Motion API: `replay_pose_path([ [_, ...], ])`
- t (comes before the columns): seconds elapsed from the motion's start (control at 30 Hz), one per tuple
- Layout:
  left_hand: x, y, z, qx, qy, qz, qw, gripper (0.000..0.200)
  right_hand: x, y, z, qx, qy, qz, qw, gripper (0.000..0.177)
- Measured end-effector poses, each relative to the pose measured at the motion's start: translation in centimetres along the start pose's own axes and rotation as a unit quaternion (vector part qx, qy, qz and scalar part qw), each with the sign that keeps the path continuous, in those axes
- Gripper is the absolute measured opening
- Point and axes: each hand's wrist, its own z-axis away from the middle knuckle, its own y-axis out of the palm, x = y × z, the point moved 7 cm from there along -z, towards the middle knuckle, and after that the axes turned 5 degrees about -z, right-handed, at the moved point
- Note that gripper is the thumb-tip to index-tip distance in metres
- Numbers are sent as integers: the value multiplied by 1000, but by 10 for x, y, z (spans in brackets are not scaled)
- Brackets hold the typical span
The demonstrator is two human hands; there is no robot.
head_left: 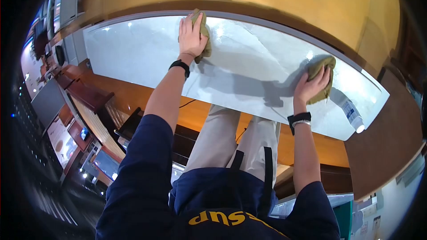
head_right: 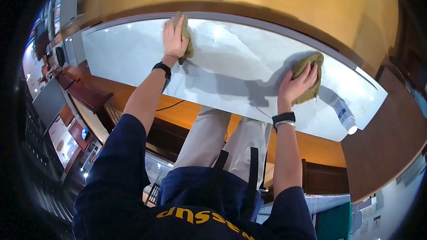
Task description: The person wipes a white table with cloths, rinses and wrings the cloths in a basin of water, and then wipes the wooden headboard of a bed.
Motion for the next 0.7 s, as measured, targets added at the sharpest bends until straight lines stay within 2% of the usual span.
replay_pose_path([
  [0.1,14,-4,-5,26,34,14,999,64,4,10,-9,-26,15,32,999,58],
  [0.17,20,0,-9,50,92,18,994,64,5,11,-9,-33,18,52,998,58],
  [0.5,20,-2,-11,43,103,78,991,63,7,9,-10,-58,-2,85,995,55],
  [0.7,18,0,-12,47,120,31,991,60,6,10,-9,-39,11,99,994,59],
])
